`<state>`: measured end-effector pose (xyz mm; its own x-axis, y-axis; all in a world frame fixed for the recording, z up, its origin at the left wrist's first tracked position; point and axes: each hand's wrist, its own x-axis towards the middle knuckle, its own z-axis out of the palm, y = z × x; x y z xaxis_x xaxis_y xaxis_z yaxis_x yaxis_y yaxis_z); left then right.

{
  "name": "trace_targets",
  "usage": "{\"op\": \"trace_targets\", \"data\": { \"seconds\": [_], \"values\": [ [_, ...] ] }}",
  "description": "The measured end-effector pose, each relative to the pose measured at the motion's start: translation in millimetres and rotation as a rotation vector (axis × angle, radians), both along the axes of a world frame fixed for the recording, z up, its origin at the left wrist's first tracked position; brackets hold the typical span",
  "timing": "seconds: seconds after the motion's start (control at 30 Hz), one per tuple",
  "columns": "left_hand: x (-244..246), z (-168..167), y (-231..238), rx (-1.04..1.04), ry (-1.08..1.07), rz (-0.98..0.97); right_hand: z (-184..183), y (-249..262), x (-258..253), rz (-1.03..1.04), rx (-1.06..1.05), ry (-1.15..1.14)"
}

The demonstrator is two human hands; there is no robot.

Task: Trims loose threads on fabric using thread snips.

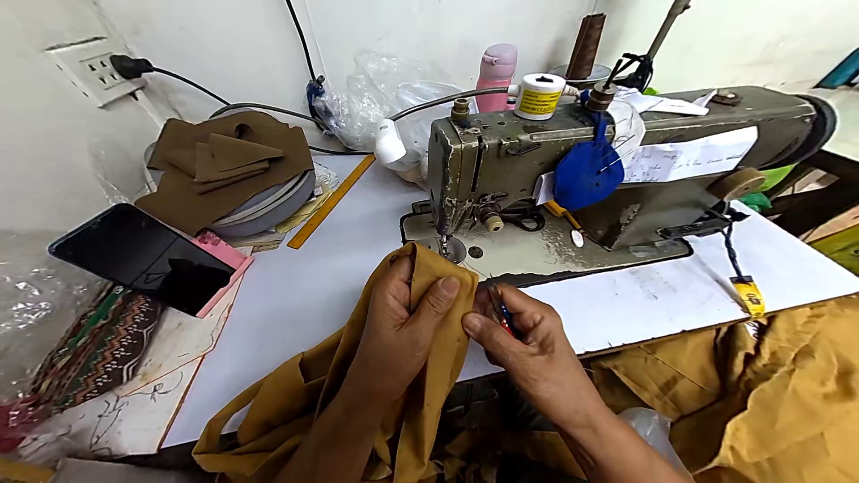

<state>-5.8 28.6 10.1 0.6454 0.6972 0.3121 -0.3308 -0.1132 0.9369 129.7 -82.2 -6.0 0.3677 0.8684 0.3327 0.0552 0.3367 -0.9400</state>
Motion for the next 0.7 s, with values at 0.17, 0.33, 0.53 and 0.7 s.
{"op": "trace_targets", "data": {
  "seconds": [0.17,0.33,0.53,0.7],
  "values": [
    [-20,-3,-3,-0.147,-0.018,-0.167,5,11,0,-0.052,0.032,0.004],
    [-22,-6,-5,-0.283,-0.020,-0.147,7,12,-4,-0.078,0.040,-0.052],
    [-15,2,-3,-0.283,-0.057,-0.047,3,-1,10,-0.126,0.059,-0.422],
    [-12,5,-4,-0.193,-0.038,-0.008,-4,-17,16,-0.180,0.106,-0.812]
  ]
}}
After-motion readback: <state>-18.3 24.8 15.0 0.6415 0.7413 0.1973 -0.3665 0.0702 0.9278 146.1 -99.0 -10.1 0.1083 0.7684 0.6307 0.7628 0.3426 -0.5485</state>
